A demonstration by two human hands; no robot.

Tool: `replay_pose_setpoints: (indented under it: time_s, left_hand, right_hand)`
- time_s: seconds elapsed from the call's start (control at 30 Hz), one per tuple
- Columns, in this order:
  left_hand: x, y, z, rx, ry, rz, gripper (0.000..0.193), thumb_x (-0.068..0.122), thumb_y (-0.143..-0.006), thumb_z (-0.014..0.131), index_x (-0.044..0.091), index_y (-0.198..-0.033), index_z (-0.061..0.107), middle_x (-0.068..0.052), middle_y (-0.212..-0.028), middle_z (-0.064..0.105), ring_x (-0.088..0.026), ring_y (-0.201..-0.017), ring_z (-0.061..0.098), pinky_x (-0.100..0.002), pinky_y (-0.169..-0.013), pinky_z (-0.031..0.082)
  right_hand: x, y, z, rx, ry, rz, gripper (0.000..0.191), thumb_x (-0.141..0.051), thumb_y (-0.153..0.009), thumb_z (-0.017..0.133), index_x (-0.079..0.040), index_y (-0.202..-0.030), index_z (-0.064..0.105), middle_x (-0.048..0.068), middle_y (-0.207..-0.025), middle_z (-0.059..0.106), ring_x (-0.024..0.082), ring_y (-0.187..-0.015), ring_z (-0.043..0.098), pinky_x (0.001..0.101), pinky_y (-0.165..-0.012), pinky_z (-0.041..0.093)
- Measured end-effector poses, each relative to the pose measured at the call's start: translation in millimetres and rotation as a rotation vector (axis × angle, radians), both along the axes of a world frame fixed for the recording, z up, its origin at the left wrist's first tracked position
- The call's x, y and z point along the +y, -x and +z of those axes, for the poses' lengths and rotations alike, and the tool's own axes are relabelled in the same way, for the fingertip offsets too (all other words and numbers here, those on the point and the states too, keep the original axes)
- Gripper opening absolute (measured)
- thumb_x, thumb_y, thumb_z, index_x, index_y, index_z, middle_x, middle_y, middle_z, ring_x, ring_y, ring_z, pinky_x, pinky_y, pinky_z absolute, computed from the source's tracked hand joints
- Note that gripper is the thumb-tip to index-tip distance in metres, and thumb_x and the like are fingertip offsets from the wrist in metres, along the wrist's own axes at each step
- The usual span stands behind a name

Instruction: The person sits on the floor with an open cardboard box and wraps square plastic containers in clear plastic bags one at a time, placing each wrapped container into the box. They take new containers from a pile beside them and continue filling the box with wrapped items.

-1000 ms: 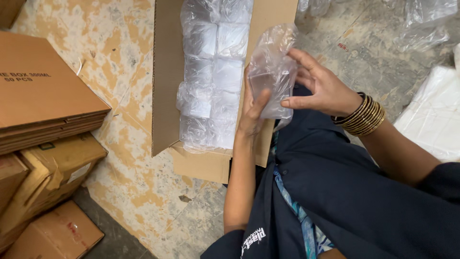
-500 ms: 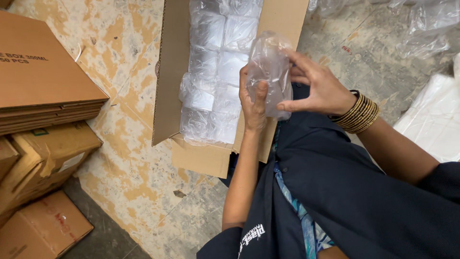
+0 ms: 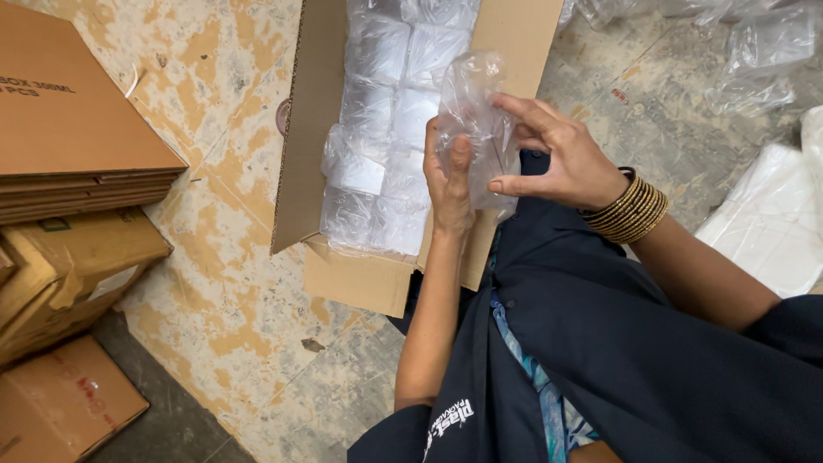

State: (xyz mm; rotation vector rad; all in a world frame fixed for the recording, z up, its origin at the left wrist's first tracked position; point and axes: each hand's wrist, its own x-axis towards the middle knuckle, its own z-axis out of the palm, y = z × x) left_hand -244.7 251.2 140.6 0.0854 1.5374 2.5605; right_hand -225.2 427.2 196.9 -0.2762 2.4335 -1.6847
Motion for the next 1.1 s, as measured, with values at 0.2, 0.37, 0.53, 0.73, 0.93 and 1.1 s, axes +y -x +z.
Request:
replay_pose_setpoints:
  time_s: [0.2, 0.37, 0.53, 0.73, 0.93, 1.1]
  left_hand:
    - [-9.3, -5.7, -9.4, -0.040, -0.017, 0.036, 0.064, 0.049, -0.100, 0.068, 0.001, -0.140, 0.051, -0.011, -0.129, 0.060, -0.020, -0.120, 0.057, -0.036, -0.105, 0.048]
    - [-21.2, -14.2, -20.6, -0.106, -0.206, 0.178, 0.071, 0.049, -0.095, 0.068, 0.005, -0.147, 0.046, -0.011, -0.140, 0.054, -0.025, -0.130, 0.053, -0.041, -0.110, 0.046]
    - [-65.7, -17.6, -26.5, -0.123, -0.270, 0.459, 0.068, 0.042, -0.099, 0.060, 0.006, -0.153, 0.041, -0.013, -0.153, 0.047, -0.028, -0.141, 0.047, -0.044, -0.118, 0.039]
    - [-127.4, -51.8, -21.6, 0.136, 0.666, 1.000, 0.045, 0.030, -0.110, 0.048, -0.001, -0.141, 0.043, -0.019, -0.144, 0.052, -0.031, -0.141, 0.047, -0.047, -0.126, 0.031]
    - [-137.8, -45.6, -46.0, 0.144, 1.071, 0.540, 0.055, 0.041, -0.111, 0.039, 0.000, -0.148, 0.043, -0.021, -0.152, 0.046, -0.036, -0.146, 0.041, -0.048, -0.124, 0.029]
    - [-133.7, -36.0, -51.7, 0.203, 1.832, 0.313, 0.053, 0.038, -0.109, 0.044, 0.013, -0.155, 0.042, -0.017, -0.167, 0.027, -0.039, -0.155, 0.021, -0.060, -0.122, 0.018]
  right_hand:
    - [-9.0, 7.2, 0.2, -0.016, -0.071, 0.059, 0.096, -0.040, -0.079, 0.085, -0.011, -0.158, 0.038, 0.016, -0.152, 0.048, 0.032, -0.139, 0.053, 0.0448, -0.110, 0.050]
    - [-23.9, 28.2, -26.2, 0.016, -0.004, 0.269, 0.119, -0.041, -0.079, 0.088, 0.000, -0.166, 0.017, 0.026, -0.165, 0.026, 0.041, -0.145, 0.034, 0.0439, -0.107, 0.042]
    - [-58.4, 74.4, -73.2, -0.274, 0.130, 0.549, 0.087, -0.048, -0.091, 0.068, 0.001, -0.154, 0.034, 0.025, -0.145, 0.056, 0.039, -0.135, 0.051, 0.0411, -0.110, 0.043]
    - [-183.8, 102.4, -142.5, -0.012, -0.515, 0.578, 0.060, -0.047, -0.096, 0.061, -0.005, -0.139, 0.058, 0.025, -0.132, 0.060, 0.041, -0.128, 0.054, 0.0489, -0.107, 0.044]
    - [-255.0, 80.5, -182.8, 0.293, -0.673, 0.640, 0.031, -0.030, -0.093, 0.066, -0.018, -0.120, 0.073, 0.014, -0.111, 0.071, 0.041, -0.115, 0.062, 0.0472, -0.087, 0.058]
    - [-167.6, 85.1, -131.6, 0.248, -0.113, 0.555, 0.032, -0.018, -0.091, 0.066, -0.007, -0.120, 0.071, 0.014, -0.106, 0.072, 0.033, -0.100, 0.068, 0.0462, -0.088, 0.056]
